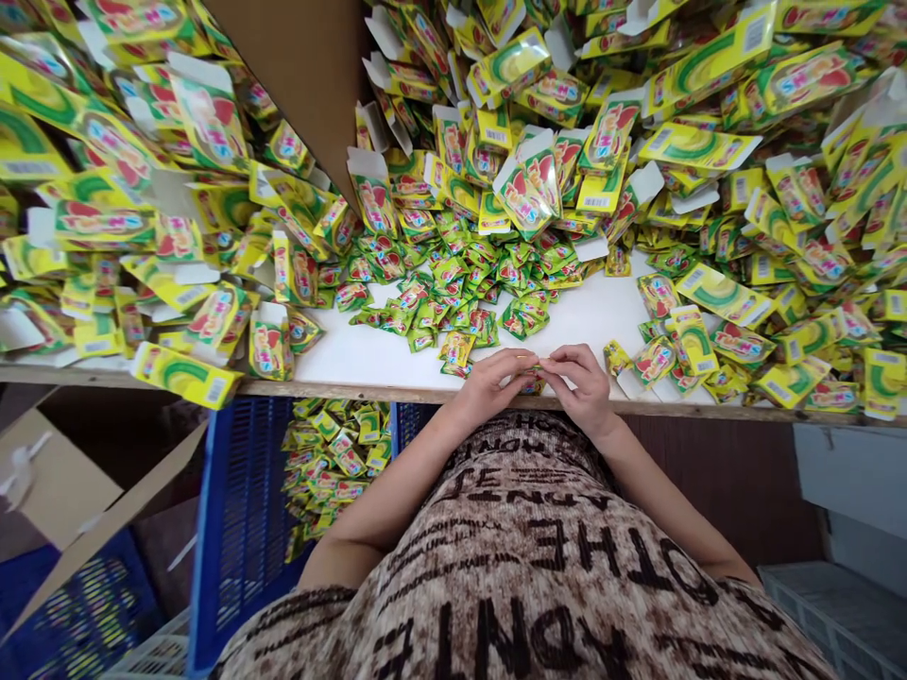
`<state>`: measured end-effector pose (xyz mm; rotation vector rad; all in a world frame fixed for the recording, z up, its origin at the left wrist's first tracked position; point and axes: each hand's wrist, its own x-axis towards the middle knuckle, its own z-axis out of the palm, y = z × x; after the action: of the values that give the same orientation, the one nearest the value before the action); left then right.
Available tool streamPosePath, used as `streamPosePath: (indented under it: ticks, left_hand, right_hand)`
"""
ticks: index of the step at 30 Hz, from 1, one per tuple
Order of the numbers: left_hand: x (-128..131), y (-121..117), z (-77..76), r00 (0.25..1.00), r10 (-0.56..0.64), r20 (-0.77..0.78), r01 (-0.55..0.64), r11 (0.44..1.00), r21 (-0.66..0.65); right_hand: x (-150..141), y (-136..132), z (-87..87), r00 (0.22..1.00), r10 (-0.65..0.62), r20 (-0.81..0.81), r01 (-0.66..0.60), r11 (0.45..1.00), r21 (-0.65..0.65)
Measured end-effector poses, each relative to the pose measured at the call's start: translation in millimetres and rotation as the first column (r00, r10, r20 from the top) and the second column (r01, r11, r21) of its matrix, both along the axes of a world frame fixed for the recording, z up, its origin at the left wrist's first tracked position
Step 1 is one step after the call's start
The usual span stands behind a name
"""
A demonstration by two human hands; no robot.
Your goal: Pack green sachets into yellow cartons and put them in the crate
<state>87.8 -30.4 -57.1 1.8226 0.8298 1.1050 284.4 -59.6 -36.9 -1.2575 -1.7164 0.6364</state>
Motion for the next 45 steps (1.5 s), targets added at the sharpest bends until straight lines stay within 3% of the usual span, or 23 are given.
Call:
streamPosePath:
  ticks: [2,5,7,9,11,13,14,15,17,19,21,23,25,26,28,30,33,37,39,42,45]
  left_hand:
    - [3.3,-2.5,-3.3,1.000,-0.013,-0.015,0.013,1.000,-0.023]
    - [9.2,-2.7,-1.1,1.000,-0.025,0.002,0.025,0.997,-0.070]
    - [5.2,-1.4,8.9,0.998,0.049,0.032,-0.044,0.986,-0.158]
    - [-14.9,-1.0,24.1,0.989,0.135,0.051,-0.113,0.943,-0.312]
    - [-55.5,-4.8,38.3,0.997,0.079,0.016,-0.061,0.870,-0.489]
    - [-111.9,-17.1,44.8,0.985,-0.157,-0.078,0.068,0.752,-0.656]
    - [-142.1,-27.0,44.3,0.956,-0.255,-0.145,0.073,0.685,-0.725]
    - [-171.0,-38.7,41.5,0.922,-0.305,-0.238,0.008,0.628,-0.778]
    - [-217.2,-63.3,33.1,0.821,-0.254,-0.511,-0.303,0.564,-0.768]
    - [-238.9,-80.5,27.9,0.731,-0.173,-0.660,-0.510,0.505,-0.697]
    - [-231.5,-82.6,30.5,0.787,-0.099,-0.609,-0.491,0.497,-0.716]
    - [-199.0,-68.1,37.6,0.893,0.014,-0.449,-0.376,0.571,-0.730]
    - [-153.1,-41.8,41.1,0.917,0.151,-0.369,-0.369,0.674,-0.640]
    - [-129.9,-26.9,39.7,0.889,0.231,-0.395,-0.434,0.701,-0.566]
    - [-90.4,-0.3,30.5,0.756,0.316,-0.574,-0.578,0.734,-0.356]
    - [-65.2,15.8,18.0,0.639,0.329,-0.695,-0.612,0.765,-0.201]
    - [-51.9,19.8,6.9,0.626,0.271,-0.731,-0.553,0.816,-0.171]
    - [-53.5,16.2,11.7,0.581,0.272,-0.767,-0.592,0.788,-0.169]
    - [-53.1,17.5,14.0,0.574,0.231,-0.785,-0.564,0.807,-0.174]
    - [-48.2,20.4,9.4,0.643,0.209,-0.736,-0.508,0.836,-0.207]
    - [-41.0,20.7,1.7,0.818,0.285,-0.499,-0.501,0.779,-0.377]
  right_hand:
    - [1.4,4.0,2.8,0.999,0.033,-0.015,-0.033,0.999,-0.027]
    - [0.2,32.4,4.2,0.999,0.055,0.003,-0.054,0.989,-0.135]
    - [-4.2,61.3,-1.3,0.992,-0.028,0.123,0.044,0.990,-0.131]
    - [-9.1,88.5,-11.1,0.948,-0.044,0.315,0.071,0.995,-0.074]
    - [-10.5,106.8,-20.7,0.888,-0.017,0.459,0.038,0.999,-0.037]
    - [-5.4,114.4,-26.0,0.860,-0.002,0.510,0.019,0.999,-0.028]
    - [-0.6,115.2,-26.5,0.861,-0.018,0.508,0.035,0.999,-0.025]
    - [5.0,114.8,-25.7,0.868,-0.050,0.495,0.069,0.997,-0.020]
    - [14.1,111.7,-21.1,0.892,-0.165,0.422,0.189,0.982,-0.014]
    - [12.1,106.5,-14.8,0.935,-0.264,0.235,0.291,0.953,-0.086]
    - [-6.4,99.8,-10.0,0.968,-0.245,-0.050,0.223,0.937,-0.270]
    - [-38.1,92.3,-8.6,0.937,-0.142,-0.320,-0.016,0.895,-0.445]
    - [-71.8,85.3,-10.6,0.894,-0.068,-0.443,-0.201,0.822,-0.532]
    - [-85.6,82.3,-12.1,0.884,-0.057,-0.465,-0.242,0.794,-0.558]
    - [-101.8,78.2,-15.2,0.873,-0.074,-0.482,-0.265,0.757,-0.597]
    - [-102.0,76.0,-17.4,0.858,-0.113,-0.500,-0.266,0.736,-0.623]
    - [-83.7,73.3,-18.9,0.835,-0.149,-0.530,-0.271,0.728,-0.630]
    - [-62.1,68.2,-21.1,0.837,-0.176,-0.518,-0.244,0.727,-0.641]
    - [-60.2,66.2,-22.8,0.838,-0.175,-0.517,-0.249,0.720,-0.648]
    - [-64.1,64.9,-24.2,0.831,-0.128,-0.542,-0.307,0.706,-0.638]
    - [-67.2,65.9,-23.5,0.817,-0.082,-0.571,-0.355,0.708,-0.610]
